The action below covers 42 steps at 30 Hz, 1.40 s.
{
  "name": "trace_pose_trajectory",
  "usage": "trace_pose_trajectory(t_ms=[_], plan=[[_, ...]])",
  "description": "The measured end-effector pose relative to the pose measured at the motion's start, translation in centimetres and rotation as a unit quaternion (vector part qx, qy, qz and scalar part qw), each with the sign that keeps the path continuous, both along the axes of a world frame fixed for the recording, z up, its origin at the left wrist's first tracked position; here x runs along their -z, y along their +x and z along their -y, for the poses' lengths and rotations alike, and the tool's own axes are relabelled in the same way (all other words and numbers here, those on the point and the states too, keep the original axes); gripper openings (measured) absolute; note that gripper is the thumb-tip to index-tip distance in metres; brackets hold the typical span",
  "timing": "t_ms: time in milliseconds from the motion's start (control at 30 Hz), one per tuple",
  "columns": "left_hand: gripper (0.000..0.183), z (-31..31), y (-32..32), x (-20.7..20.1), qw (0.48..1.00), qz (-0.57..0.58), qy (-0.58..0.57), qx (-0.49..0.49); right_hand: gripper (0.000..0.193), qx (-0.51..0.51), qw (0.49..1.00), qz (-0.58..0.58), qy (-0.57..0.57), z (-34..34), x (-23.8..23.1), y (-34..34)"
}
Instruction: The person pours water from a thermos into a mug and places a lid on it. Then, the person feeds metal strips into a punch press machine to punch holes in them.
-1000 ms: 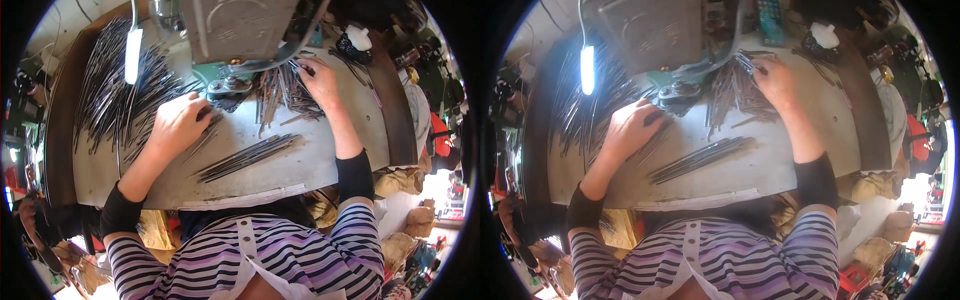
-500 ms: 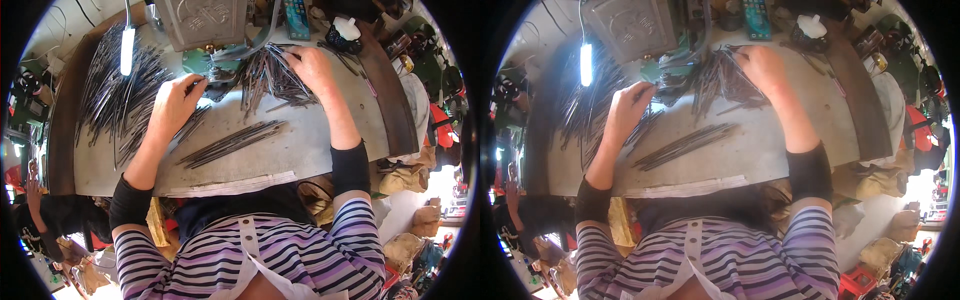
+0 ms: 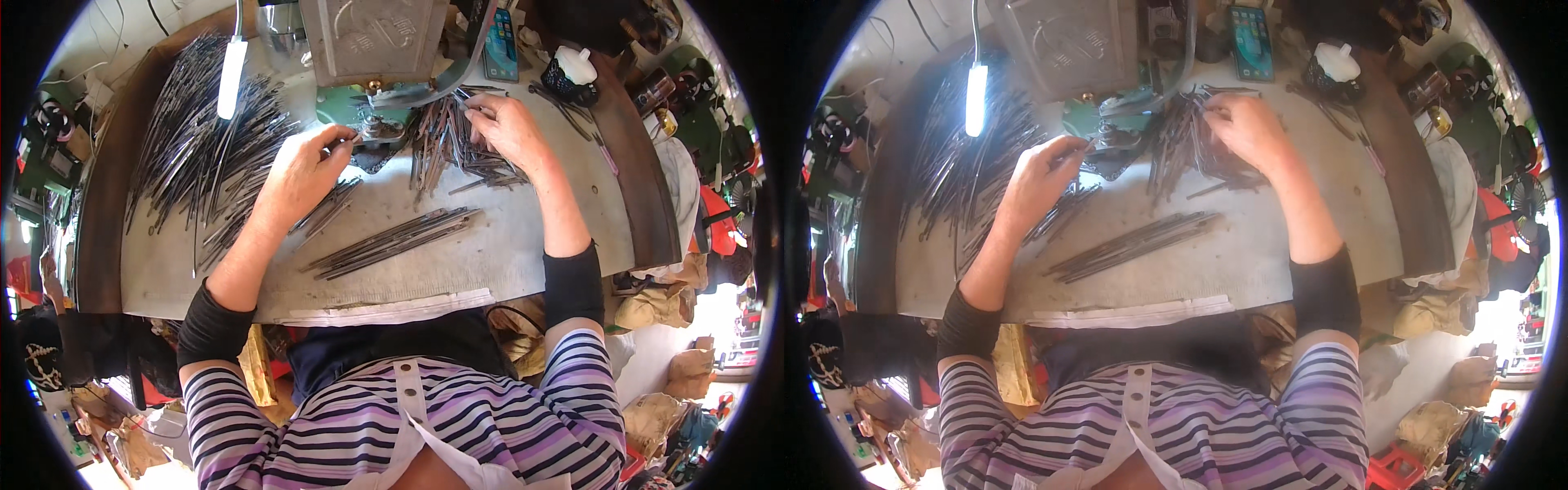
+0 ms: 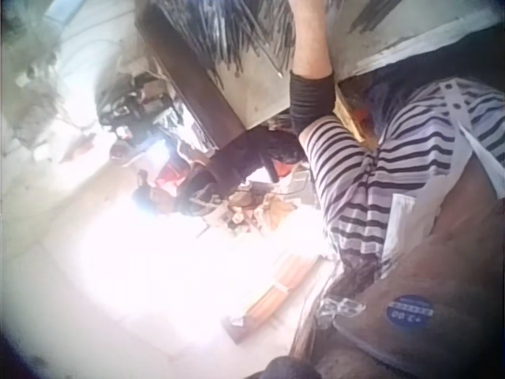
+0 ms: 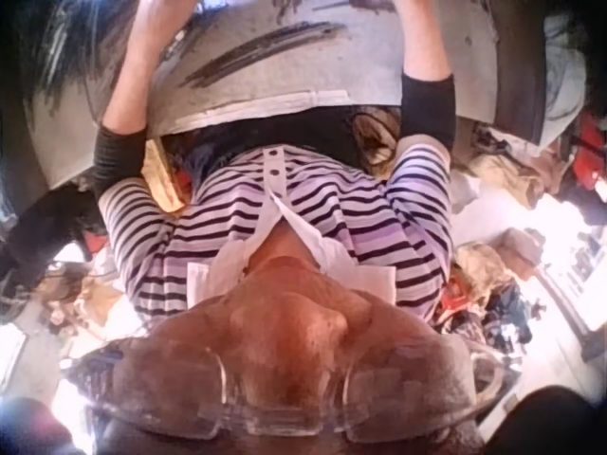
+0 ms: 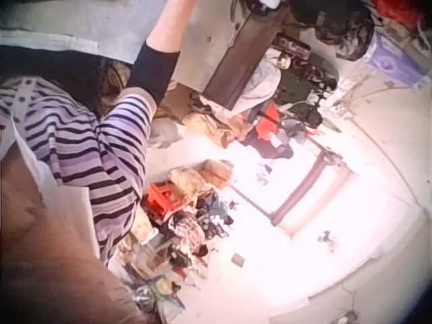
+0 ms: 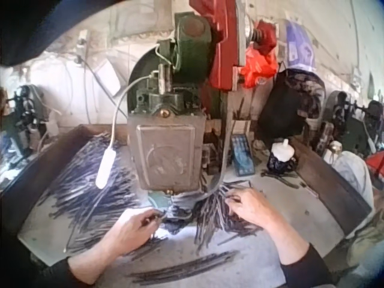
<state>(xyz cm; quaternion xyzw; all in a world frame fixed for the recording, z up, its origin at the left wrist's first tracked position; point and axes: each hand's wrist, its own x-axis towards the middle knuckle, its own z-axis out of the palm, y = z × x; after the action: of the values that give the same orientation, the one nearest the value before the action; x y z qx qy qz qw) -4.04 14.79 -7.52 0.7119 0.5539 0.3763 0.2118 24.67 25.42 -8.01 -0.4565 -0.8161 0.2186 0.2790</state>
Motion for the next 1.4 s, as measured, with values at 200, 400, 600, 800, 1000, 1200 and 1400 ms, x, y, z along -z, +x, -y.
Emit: trace_pose_trajectory(t_ms=[200,400,600,800,1000,1200,1400], plan=[[0.024,0.1,-0.4,0.0,0.993,0.07,-0.096,0.006,0.022,0.007,0.992,-0.054,-0.115,1.4,-1.3,-1.1],[0.03,-0.2,-1.1,0.3,0.958,0.215,-0.182,0.057,0.027,-0.057,0.948,-0.129,-0.285,3.8,-2.0,-3.5],[0.034,0.4,0.3,-0.9,0.91,0.326,-0.246,0.072,0.029,-0.115,0.918,-0.163,-0.344,5.0,-1.3,-5.2],[0.026,-0.5,0.1,-0.2,0.896,0.348,-0.263,0.076,0.031,-0.115,0.9,-0.204,-0.368,5.3,-1.2,-6.5],[0.025,-0.6,0.1,-0.2,0.894,0.345,-0.276,0.08,0.032,-0.124,0.899,-0.208,-0.365,5.1,-1.1,-7.0],[0.027,-0.5,0.1,0.1,0.891,0.358,-0.266,0.085,0.033,-0.118,0.899,-0.215,-0.362,4.9,-0.8,-7.4],[0.03,-0.9,-0.3,-0.5,0.892,0.349,-0.278,0.071,0.028,-0.095,0.896,-0.261,-0.345,4.9,-0.6,-8.1]])
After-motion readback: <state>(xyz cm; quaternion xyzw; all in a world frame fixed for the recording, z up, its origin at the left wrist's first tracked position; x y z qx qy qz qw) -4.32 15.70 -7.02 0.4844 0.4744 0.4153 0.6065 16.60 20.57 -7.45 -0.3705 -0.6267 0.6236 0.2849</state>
